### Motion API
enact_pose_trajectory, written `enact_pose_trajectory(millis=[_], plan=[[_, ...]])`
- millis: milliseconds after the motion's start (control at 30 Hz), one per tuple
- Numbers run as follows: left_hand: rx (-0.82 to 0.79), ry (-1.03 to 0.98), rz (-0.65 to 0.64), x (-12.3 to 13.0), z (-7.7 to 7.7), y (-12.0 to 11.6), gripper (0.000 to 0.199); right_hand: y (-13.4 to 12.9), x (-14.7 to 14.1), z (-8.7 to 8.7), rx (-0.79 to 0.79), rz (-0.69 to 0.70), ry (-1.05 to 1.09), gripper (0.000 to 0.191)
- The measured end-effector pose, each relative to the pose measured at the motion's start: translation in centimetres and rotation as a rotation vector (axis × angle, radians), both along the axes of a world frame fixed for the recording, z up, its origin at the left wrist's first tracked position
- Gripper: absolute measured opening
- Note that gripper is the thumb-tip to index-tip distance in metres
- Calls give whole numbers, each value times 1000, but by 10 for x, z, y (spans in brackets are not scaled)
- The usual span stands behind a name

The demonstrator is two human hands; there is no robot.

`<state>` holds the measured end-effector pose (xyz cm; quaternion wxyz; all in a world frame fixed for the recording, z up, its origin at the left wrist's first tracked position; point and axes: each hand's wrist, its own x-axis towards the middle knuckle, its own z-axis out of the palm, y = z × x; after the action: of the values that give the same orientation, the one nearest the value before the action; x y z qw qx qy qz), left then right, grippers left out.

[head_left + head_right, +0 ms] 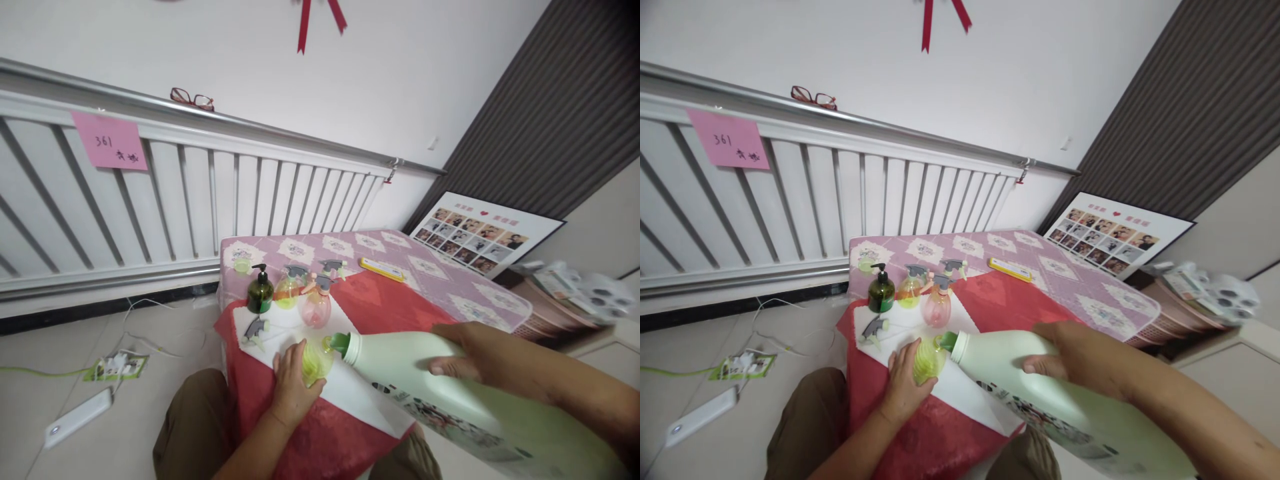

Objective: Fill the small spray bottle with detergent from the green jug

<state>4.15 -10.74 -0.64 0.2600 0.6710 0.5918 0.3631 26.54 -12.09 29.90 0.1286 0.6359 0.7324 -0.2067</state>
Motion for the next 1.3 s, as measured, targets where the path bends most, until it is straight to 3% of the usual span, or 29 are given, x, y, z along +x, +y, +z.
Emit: enact_pose_trajectory(millis=[833, 1300], plan=[[16, 0, 2, 0, -1, 0, 78, -1, -3, 4, -5, -4, 6, 38], [-9, -16, -8, 0, 2, 0, 80, 0, 0, 2, 2, 13, -18, 45]])
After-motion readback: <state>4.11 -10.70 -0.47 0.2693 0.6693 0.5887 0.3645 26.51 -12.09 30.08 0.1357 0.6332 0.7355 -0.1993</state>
